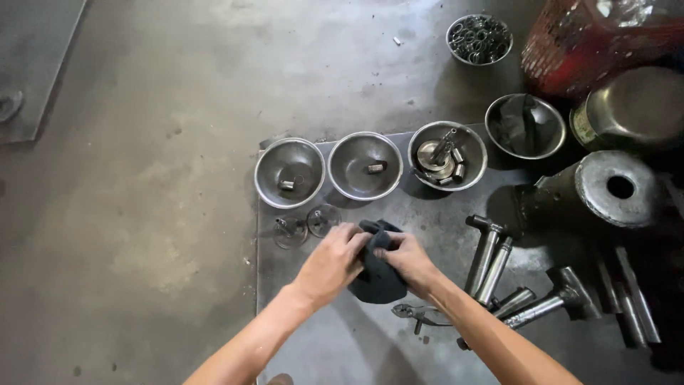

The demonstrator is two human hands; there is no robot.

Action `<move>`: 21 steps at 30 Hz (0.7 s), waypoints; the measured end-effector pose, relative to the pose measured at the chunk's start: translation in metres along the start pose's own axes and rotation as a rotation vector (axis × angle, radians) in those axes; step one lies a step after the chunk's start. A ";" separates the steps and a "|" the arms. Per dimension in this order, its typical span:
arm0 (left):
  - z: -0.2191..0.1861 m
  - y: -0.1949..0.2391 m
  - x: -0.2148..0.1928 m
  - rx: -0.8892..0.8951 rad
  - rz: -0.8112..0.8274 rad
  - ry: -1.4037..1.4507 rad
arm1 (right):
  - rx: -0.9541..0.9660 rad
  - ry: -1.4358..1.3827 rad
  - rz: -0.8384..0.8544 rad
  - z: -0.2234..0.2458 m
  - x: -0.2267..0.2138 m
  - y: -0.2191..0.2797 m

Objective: Cleaning motorcycle engine parts with a cloth and organizing them into bowls.

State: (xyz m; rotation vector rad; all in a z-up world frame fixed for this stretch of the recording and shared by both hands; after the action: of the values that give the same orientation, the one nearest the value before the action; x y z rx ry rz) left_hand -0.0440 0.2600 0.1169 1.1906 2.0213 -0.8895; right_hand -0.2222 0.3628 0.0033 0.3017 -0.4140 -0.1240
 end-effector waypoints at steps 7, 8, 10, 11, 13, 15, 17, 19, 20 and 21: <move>-0.011 0.009 0.018 -0.106 -0.048 0.362 | 0.110 0.259 -0.346 -0.001 -0.019 0.022; -0.001 0.014 0.030 -0.205 -0.029 0.440 | 0.197 0.387 -0.358 0.000 -0.023 0.021; 0.005 0.025 0.048 -0.289 -0.030 0.532 | 0.150 0.364 -0.277 0.028 0.001 0.031; 0.010 0.032 0.058 -0.377 -0.027 0.625 | 0.111 0.338 -0.196 0.041 0.015 0.035; 0.007 0.036 0.045 -0.408 -0.081 0.723 | 0.020 0.317 -0.093 0.035 0.020 0.033; 0.017 0.042 0.041 -0.440 -0.139 0.822 | -0.066 0.296 0.014 0.025 0.023 0.023; 0.038 0.049 0.045 -0.272 -0.199 0.693 | -0.021 0.594 -0.124 0.009 0.020 0.008; 0.063 0.054 0.053 -0.403 -0.161 0.968 | 0.022 0.670 -0.214 0.013 0.033 -0.012; 0.075 0.053 0.057 -0.533 -0.118 1.235 | 0.058 0.745 -0.301 0.018 0.037 -0.023; 0.088 0.052 0.062 -0.531 -0.117 1.242 | 0.062 0.750 -0.305 0.008 0.036 -0.033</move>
State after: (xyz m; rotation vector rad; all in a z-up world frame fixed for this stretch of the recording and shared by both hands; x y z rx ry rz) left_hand -0.0064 0.2386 0.0052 1.4392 2.9741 0.5659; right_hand -0.1948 0.3234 0.0132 0.4451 0.3752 -0.2827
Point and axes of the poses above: each hand's wrist, its own y-axis away from the middle knuckle, its own x-axis out of the palm, z = x × y, the point moved 1 cm from there along -y, towards the middle knuckle, and after that the axes turned 5 degrees about z, right-handed, at the moved point
